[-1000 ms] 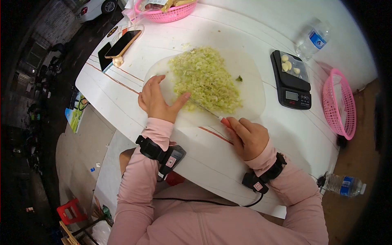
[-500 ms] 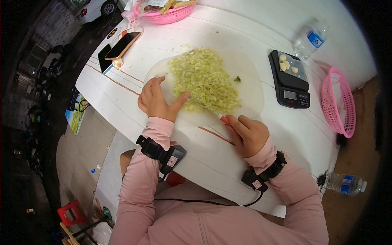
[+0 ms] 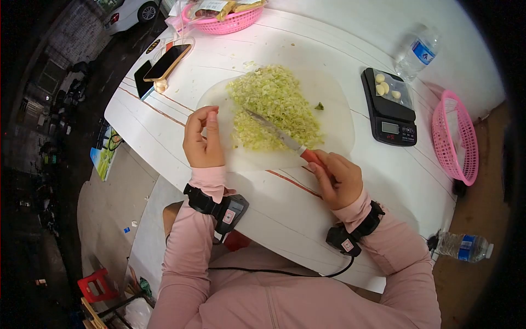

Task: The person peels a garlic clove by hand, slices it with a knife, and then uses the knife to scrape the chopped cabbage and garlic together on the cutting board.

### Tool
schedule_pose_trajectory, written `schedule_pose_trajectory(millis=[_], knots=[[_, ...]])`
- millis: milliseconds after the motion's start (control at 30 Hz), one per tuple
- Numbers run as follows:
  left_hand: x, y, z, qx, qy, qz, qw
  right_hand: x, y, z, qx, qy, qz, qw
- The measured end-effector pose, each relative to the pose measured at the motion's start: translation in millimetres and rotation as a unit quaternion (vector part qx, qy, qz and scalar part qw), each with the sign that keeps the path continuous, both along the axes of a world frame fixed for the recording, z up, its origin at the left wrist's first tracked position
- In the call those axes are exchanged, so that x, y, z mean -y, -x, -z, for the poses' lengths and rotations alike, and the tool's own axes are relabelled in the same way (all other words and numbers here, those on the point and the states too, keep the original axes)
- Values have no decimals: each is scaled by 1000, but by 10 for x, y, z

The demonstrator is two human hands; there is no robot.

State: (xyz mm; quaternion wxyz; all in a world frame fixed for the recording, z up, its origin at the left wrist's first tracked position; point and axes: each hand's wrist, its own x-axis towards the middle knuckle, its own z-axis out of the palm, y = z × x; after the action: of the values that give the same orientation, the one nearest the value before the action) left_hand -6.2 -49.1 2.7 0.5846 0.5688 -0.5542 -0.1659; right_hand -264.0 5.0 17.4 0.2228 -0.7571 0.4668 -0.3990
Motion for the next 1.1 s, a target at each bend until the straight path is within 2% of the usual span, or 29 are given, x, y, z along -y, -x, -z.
schedule_pose_trajectory(millis=[33, 167, 233, 367, 433, 533, 633, 767, 933, 1100], knots=[[-18, 16, -31, -64, 0, 3, 998, 1, 5, 7, -3, 10, -11, 1000], [-58, 4, -104, -53, 10, -29, 998, -22, -1, -58, -46, 23, -77, 996], [-39, -32, -70, -43, 52, -34, 997, -33, -17, -35, -65, 64, -122, 988], [-44, -24, -82, -65, 47, -23, 997, -36, -31, -17, -106, 69, -115, 985], [-42, -24, -83, -67, 47, -19, 996, -47, -34, -15, -117, 52, -47, 991], [-58, -10, -102, -62, 49, -25, 997, -57, -36, -47, -121, 46, -39, 991], [-54, -23, -89, -73, 57, -23, 995, -49, -53, -56, -86, 72, -88, 990], [-45, -9, -95, -70, 61, -22, 995, -35, -77, -19, -98, 69, -108, 987], [-35, -16, -89, -91, 63, -34, 993, -47, -73, -42, -98, 39, -29, 994], [-40, -34, -87, -88, 66, -31, 994, -48, -62, -60, -75, 35, -116, 990]])
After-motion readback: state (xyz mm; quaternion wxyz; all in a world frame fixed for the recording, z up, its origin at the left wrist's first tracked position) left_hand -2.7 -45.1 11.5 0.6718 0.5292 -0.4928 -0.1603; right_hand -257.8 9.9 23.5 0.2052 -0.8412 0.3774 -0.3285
